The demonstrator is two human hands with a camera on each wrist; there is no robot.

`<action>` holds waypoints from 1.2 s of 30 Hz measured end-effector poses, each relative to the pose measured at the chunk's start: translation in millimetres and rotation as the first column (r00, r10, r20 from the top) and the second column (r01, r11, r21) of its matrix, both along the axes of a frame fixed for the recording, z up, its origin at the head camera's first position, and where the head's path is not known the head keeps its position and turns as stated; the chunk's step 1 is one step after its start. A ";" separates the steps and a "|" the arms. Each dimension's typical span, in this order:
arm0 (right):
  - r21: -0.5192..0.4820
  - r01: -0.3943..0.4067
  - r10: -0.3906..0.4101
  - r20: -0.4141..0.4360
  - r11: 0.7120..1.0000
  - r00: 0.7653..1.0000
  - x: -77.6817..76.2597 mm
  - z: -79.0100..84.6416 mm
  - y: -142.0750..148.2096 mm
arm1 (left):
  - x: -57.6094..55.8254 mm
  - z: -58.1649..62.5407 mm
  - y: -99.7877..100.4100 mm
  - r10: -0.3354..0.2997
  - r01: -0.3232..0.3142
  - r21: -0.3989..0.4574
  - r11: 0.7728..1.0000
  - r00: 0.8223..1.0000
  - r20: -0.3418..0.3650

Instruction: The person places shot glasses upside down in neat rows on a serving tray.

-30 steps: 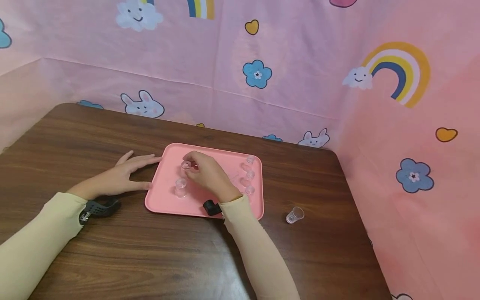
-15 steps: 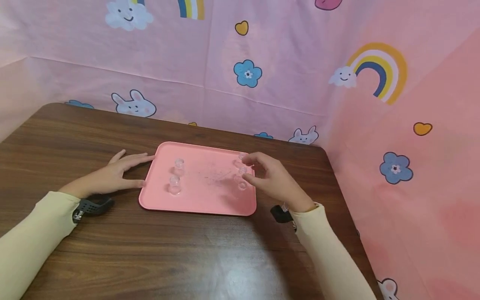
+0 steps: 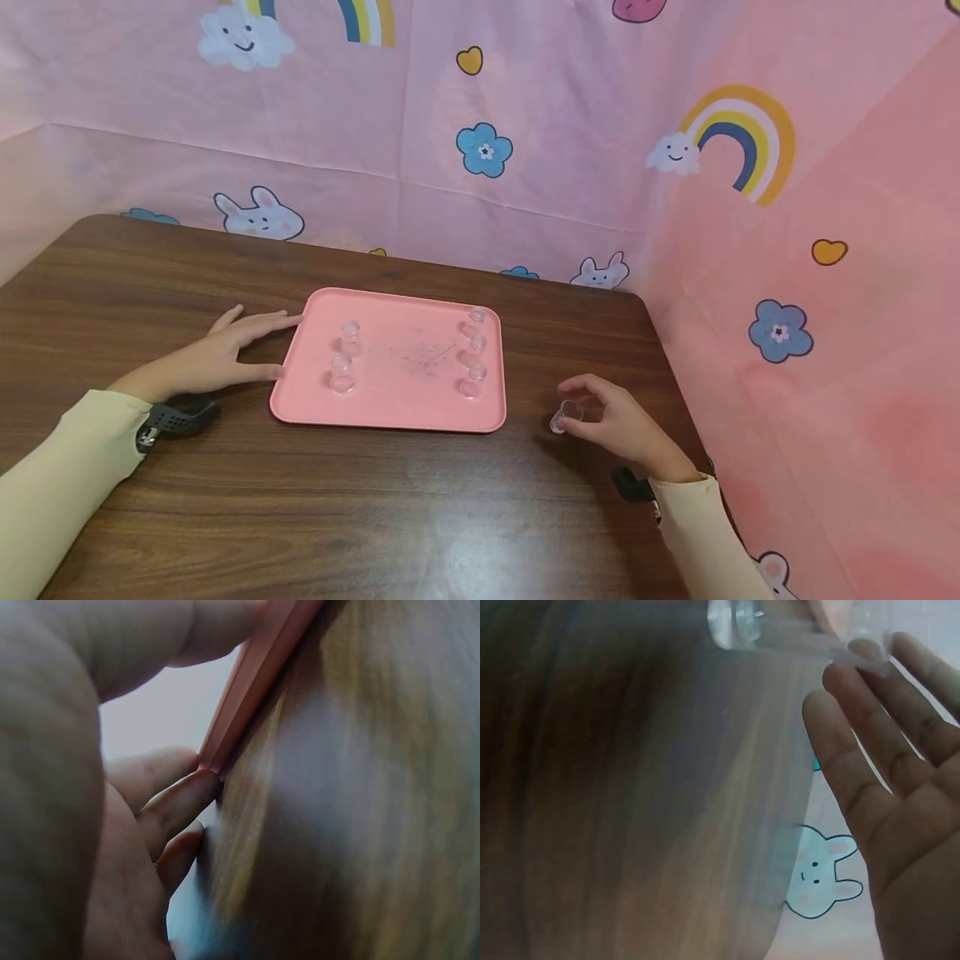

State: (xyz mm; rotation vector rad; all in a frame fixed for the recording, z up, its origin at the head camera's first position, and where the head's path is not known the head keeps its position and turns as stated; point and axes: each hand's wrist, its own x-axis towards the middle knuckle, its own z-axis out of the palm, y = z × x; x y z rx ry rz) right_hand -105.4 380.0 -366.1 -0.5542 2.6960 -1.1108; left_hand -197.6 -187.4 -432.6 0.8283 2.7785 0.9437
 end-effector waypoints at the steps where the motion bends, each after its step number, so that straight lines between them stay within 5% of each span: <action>1: -0.003 -0.005 0.005 0.002 1.000 1.000 -0.3 -3.3 2.8 | 0.4 0.1 -0.1 0.002 -0.002 0.001 1.000 1.000 -0.003; 20: 0.038 -0.041 0.044 -0.080 0.998 0.996 -9.7 -16.8 -0.6 | 1.0 0.4 0.2 0.013 -0.013 -0.015 1.000 1.000 0.010; 36: 0.023 -0.042 0.043 -0.078 0.999 0.996 -20.9 -7.6 -32.0 | 0.2 -2.8 -1.4 0.005 -0.005 -0.008 1.000 1.000 0.001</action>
